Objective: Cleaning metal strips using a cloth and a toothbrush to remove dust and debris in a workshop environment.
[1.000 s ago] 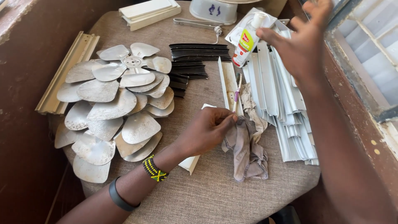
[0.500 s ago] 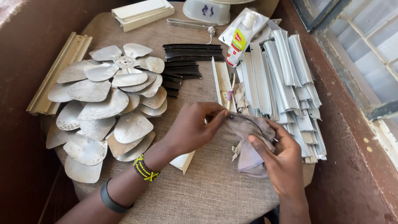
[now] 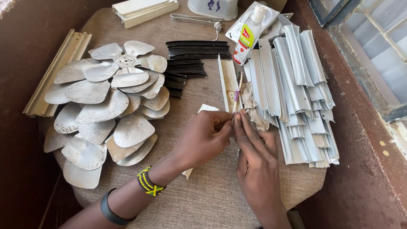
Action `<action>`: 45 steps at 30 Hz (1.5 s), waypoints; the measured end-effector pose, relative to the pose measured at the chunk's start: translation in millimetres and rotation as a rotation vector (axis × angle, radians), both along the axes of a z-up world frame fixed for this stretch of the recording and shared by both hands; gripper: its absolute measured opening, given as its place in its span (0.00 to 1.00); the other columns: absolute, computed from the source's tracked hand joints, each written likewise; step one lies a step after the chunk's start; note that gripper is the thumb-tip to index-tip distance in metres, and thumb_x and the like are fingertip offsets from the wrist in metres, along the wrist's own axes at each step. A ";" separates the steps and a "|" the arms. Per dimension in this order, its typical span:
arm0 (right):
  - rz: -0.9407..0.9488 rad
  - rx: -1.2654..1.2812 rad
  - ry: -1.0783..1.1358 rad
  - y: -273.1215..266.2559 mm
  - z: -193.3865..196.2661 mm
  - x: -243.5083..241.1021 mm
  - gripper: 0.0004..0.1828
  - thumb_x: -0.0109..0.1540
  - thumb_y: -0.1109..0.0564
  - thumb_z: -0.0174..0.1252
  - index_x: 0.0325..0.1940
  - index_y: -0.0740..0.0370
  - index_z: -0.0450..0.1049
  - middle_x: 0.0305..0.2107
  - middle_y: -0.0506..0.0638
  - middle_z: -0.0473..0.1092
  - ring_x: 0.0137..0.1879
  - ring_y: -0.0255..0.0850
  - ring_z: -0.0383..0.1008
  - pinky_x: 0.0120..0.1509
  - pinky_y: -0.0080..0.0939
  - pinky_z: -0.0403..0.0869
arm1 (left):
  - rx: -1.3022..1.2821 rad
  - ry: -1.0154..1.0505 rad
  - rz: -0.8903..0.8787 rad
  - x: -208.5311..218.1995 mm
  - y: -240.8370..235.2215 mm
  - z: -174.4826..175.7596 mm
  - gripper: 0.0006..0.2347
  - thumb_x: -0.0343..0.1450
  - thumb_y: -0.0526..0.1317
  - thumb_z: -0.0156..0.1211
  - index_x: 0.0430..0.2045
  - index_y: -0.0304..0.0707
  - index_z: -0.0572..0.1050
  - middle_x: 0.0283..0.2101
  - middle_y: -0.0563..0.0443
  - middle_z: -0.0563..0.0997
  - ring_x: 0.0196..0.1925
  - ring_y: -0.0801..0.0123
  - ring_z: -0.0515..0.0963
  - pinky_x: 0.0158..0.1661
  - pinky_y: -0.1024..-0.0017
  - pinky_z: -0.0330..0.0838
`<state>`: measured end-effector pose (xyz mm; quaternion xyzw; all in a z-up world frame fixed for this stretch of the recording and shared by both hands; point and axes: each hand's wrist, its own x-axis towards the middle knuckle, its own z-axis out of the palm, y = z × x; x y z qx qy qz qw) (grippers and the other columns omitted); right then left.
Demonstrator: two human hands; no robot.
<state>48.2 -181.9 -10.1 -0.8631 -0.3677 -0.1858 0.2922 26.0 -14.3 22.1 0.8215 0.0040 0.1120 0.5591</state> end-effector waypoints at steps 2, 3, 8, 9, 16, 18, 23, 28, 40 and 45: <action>-0.046 -0.138 0.009 0.3 4.7 -5.5 0.44 0.57 0.74 0.56 0.77 0.55 0.55 0.73 0.51 0.60 0.49 0.42 0.63 0.50 0.41 0.76 | -0.179 0.083 -0.079 -3.4 1.1 1.0 0.12 0.72 0.33 0.48 0.14 0.45 0.65 0.15 0.62 0.61 0.17 0.81 0.57 0.20 0.75 0.48; -0.047 -0.139 0.013 1.7 2.4 -4.7 0.44 0.57 0.74 0.56 0.77 0.55 0.55 0.73 0.51 0.60 0.49 0.42 0.63 0.50 0.41 0.76 | -0.181 0.086 -0.080 -1.4 0.0 -1.7 0.12 0.72 0.33 0.48 0.14 0.45 0.65 0.15 0.62 0.61 0.17 0.81 0.57 0.20 0.75 0.48; -0.071 -0.117 0.021 0.6 8.2 -12.3 0.47 0.57 0.74 0.54 0.79 0.56 0.51 0.73 0.50 0.60 0.49 0.42 0.63 0.56 0.46 0.74 | -0.204 0.009 -0.156 -5.3 -4.4 2.4 0.09 0.69 0.31 0.45 0.18 0.41 0.72 0.18 0.57 0.71 0.18 0.80 0.60 0.20 0.78 0.54; -0.066 -0.116 0.024 -0.6 10.5 -10.9 0.47 0.57 0.74 0.54 0.79 0.56 0.51 0.73 0.50 0.60 0.49 0.42 0.63 0.56 0.46 0.74 | -0.203 0.012 -0.151 -4.4 -4.8 2.8 0.09 0.69 0.31 0.45 0.18 0.41 0.72 0.18 0.57 0.71 0.18 0.80 0.60 0.20 0.78 0.54; 0.062 0.388 0.676 -21.3 33.9 -6.0 0.35 0.62 0.69 0.49 0.72 0.48 0.60 0.72 0.48 0.63 0.58 0.43 0.71 0.56 0.40 0.78 | -0.163 -0.007 -0.207 -5.2 -4.9 9.7 0.09 0.69 0.34 0.47 0.36 0.35 0.77 0.32 0.53 0.80 0.30 0.77 0.74 0.31 0.77 0.68; 0.042 0.681 1.022 -29.6 32.7 2.6 0.29 0.63 0.60 0.48 0.70 0.46 0.66 0.72 0.49 0.65 0.67 0.50 0.72 0.70 0.51 0.74 | -0.143 -0.004 -0.218 -3.3 -2.6 15.2 0.18 0.68 0.36 0.48 0.50 0.29 0.79 0.44 0.48 0.88 0.41 0.77 0.84 0.39 0.78 0.76; -0.115 1.341 1.338 -55.3 12.1 12.8 0.31 0.61 0.67 0.45 0.70 0.64 0.65 0.59 0.55 0.68 0.67 0.43 0.67 0.74 0.41 0.64 | 0.252 -0.262 -0.045 -1.2 10.6 17.1 0.10 0.75 0.38 0.53 0.35 0.37 0.84 0.34 0.49 0.90 0.10 0.82 0.67 0.10 0.80 0.60; 0.025 1.413 1.355 -82.1 -13.5 23.6 0.27 0.62 0.64 0.49 0.67 0.61 0.69 0.57 0.54 0.72 0.59 0.44 0.72 0.60 0.50 0.73 | 0.759 -0.132 0.279 4.2 28.2 -11.2 0.17 0.74 0.48 0.56 0.51 0.35 0.74 0.37 0.45 0.84 0.36 0.44 0.78 0.33 0.50 0.71; 0.408 1.523 1.483 -77.7 -13.3 24.5 0.22 0.66 0.58 0.56 0.66 0.61 0.70 0.63 0.61 0.69 0.61 0.53 0.72 0.52 0.56 0.72 | 0.626 0.306 0.220 15.3 34.5 -34.4 0.27 0.67 0.59 0.69 0.46 0.38 0.69 0.47 0.34 0.75 0.45 0.43 0.78 0.41 0.55 0.73; -0.009 1.375 1.492 -57.5 18.0 14.2 0.26 0.65 0.51 0.44 0.68 0.55 0.64 0.65 0.48 0.68 0.71 0.45 0.67 0.68 0.61 0.66 | 0.614 0.167 0.227 20.6 33.0 -40.2 0.23 0.64 0.53 0.74 0.43 0.40 0.70 0.44 0.44 0.77 0.46 0.52 0.75 0.45 0.61 0.70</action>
